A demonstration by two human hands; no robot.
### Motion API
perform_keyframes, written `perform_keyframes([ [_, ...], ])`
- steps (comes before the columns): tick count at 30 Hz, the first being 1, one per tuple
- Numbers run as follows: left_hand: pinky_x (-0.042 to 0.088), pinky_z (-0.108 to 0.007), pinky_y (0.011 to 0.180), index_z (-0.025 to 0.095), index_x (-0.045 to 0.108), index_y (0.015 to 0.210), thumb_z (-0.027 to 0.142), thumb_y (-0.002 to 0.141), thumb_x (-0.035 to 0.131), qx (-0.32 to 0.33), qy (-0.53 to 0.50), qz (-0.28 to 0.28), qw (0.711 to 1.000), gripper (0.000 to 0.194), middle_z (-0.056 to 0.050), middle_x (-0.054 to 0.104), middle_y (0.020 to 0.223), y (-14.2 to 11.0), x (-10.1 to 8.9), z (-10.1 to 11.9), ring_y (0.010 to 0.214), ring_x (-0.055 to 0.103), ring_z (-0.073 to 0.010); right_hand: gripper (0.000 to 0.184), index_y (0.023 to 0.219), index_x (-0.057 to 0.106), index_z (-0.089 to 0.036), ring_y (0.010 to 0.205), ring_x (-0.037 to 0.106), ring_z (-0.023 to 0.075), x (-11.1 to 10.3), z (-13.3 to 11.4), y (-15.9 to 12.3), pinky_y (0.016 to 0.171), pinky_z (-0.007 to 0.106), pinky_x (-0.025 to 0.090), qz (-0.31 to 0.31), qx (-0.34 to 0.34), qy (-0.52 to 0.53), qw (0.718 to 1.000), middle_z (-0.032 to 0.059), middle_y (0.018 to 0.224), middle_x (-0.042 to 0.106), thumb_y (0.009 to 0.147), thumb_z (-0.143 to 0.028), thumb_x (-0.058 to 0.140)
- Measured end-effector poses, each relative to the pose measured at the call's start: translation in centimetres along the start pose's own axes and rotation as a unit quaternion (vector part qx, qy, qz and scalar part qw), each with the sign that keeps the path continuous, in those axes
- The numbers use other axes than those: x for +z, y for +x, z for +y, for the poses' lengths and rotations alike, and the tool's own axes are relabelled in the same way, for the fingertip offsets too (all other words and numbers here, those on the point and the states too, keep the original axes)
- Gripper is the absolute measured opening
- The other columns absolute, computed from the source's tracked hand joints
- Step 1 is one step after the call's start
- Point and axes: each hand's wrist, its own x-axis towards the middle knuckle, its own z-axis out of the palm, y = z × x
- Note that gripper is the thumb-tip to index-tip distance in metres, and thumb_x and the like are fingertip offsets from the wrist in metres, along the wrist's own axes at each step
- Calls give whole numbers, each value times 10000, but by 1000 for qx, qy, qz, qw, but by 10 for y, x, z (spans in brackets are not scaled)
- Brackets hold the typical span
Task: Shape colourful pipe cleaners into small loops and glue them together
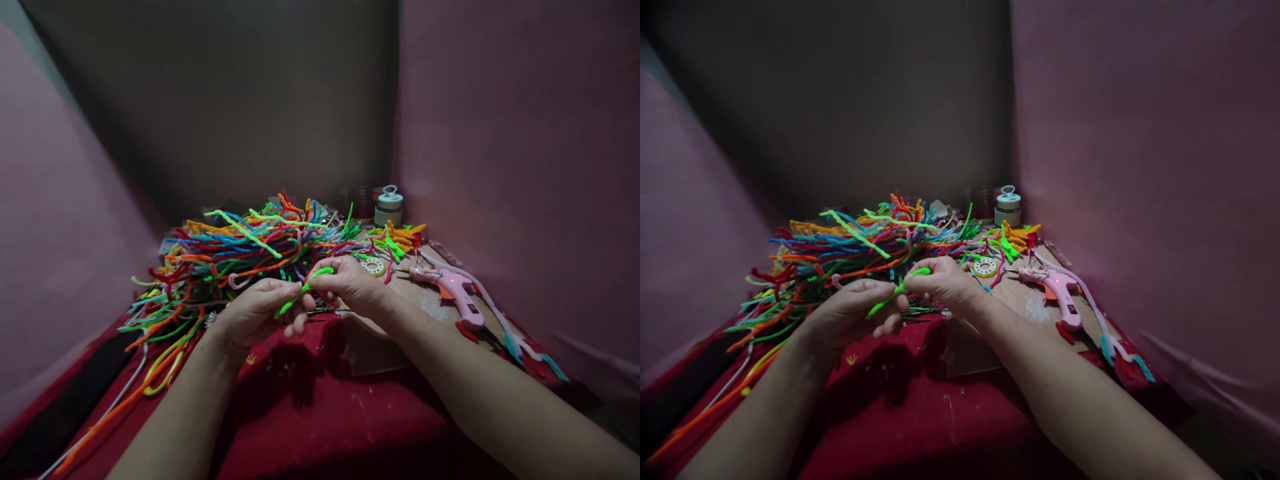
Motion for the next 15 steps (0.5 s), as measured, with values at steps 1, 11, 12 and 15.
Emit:
perform_keyframes([
  [1,367,-187,439,95,646,813,377,804,518,2,11,1,1000,309,-59,631,539,0,1,0,410,515,-86,70,649,587,-131,392,387,48,0,1,0,380,174,281,7,0,-4,1000,-52,454,491,623,-196,591],
  [11,388,-271,575,139,587,785,148,825,399,199,701,214,651,192,-52,598,664,12,16,-12,631,546,-170,210,421,404,-166,313,285,47,-2,16,11,318,199,178,83,83,81,990,-65,350,373,565,-147,556],
  [12,398,-283,601,132,588,819,109,811,399,210,739,215,602,191,-64,610,698,13,16,-14,666,560,-184,217,422,391,-168,312,275,45,-2,17,12,319,199,166,91,101,108,985,-64,352,376,559,-139,556],
  [15,414,-305,627,116,590,905,79,804,404,254,794,241,497,214,-78,623,735,13,18,-18,689,574,-204,192,451,397,-165,321,275,42,-1,14,11,328,190,152,107,143,176,968,-56,371,404,553,-127,554],
])
